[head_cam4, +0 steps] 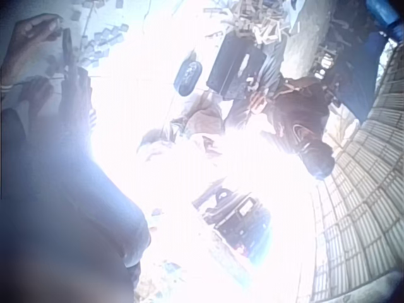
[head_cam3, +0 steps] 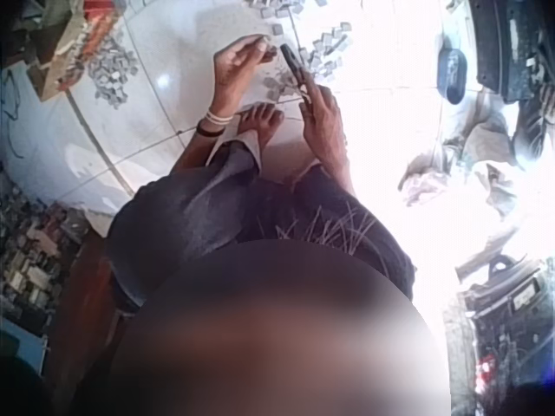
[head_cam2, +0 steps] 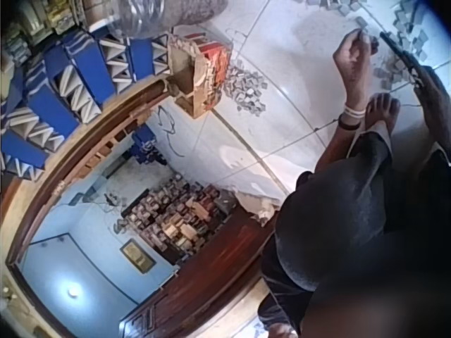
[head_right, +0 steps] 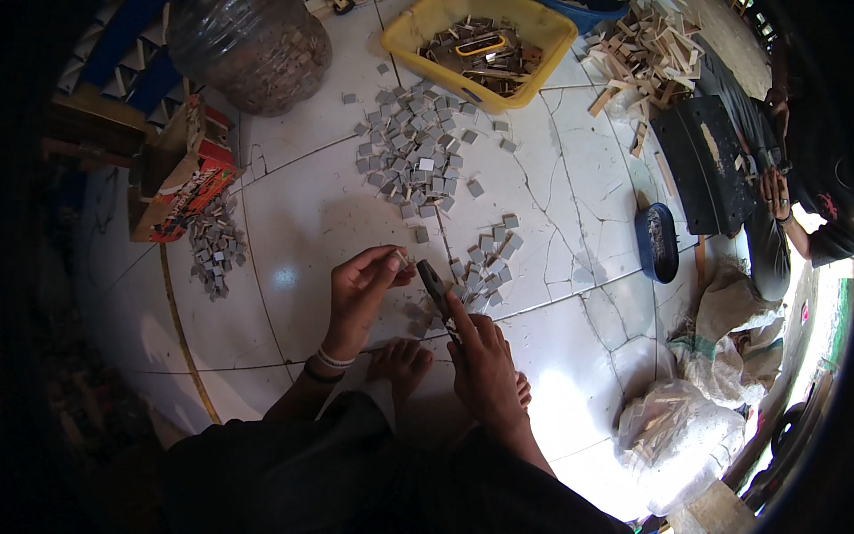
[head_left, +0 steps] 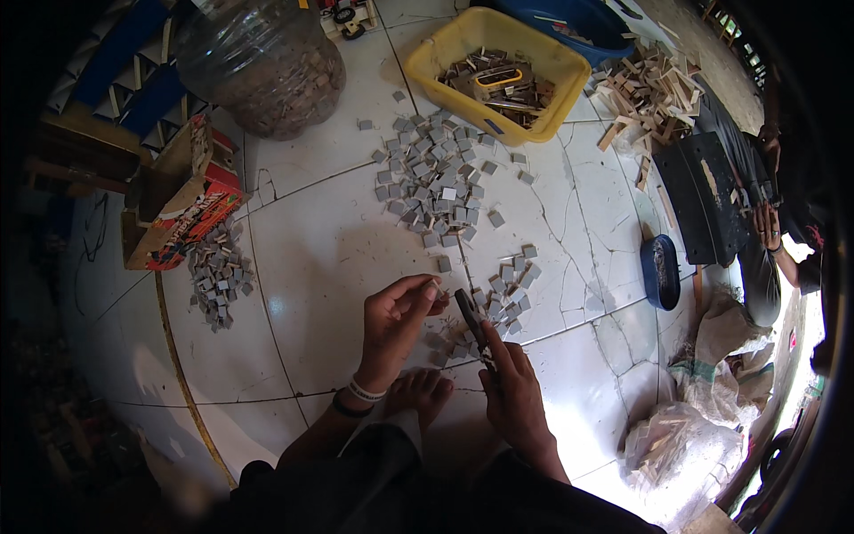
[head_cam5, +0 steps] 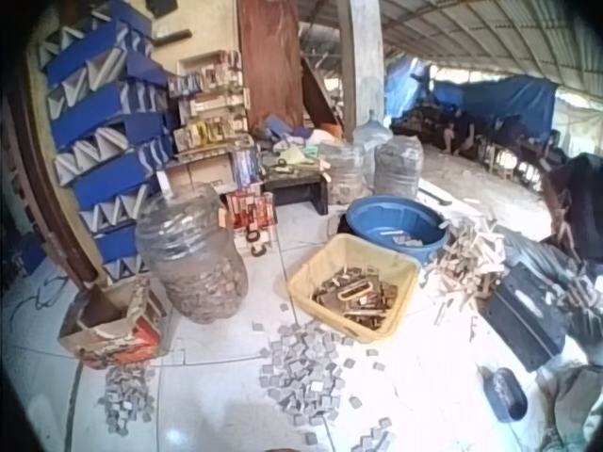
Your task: The person sits on the floor and repeatedly picks up small grey matchbox bodies and wooden matchsticks. Using pliers, they insert a matchstick into each box body and place the assembled unit on the floor. Another person works nearby with similar materials.
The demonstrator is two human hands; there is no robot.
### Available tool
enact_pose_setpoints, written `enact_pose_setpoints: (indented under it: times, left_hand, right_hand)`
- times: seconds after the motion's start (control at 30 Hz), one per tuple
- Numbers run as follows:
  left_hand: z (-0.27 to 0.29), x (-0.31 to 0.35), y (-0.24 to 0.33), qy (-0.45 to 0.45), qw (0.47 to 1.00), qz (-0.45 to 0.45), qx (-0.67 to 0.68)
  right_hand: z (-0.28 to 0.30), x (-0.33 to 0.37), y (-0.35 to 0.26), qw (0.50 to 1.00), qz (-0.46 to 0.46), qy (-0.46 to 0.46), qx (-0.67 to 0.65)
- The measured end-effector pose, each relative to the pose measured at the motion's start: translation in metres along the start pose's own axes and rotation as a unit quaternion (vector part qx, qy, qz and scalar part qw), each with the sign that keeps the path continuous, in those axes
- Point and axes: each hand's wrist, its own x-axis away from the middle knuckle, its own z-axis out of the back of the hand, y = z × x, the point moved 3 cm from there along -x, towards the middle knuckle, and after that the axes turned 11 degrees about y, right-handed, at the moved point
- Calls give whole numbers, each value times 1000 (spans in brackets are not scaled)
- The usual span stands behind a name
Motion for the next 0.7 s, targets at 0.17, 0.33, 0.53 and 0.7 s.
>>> enact_pose_setpoints:
  times: [0.17,0.33,0.53,0.7]
  left_hand:
    - [1,-1,0,-3,1000,7,4]
    - [1,0,1,-11,1000,16,8]
    - [7,-4,-6,-107,985,88,107]
    - [2,-4,-24,-222,935,124,249]
  right_hand:
    - [1,0,-2,1000,6,8,2]
    - [0,1,0,999,-30,-6,-21]
    - [-1,5,4,979,-80,-59,-178]
    - [-6,18,11,894,-216,-156,-360]
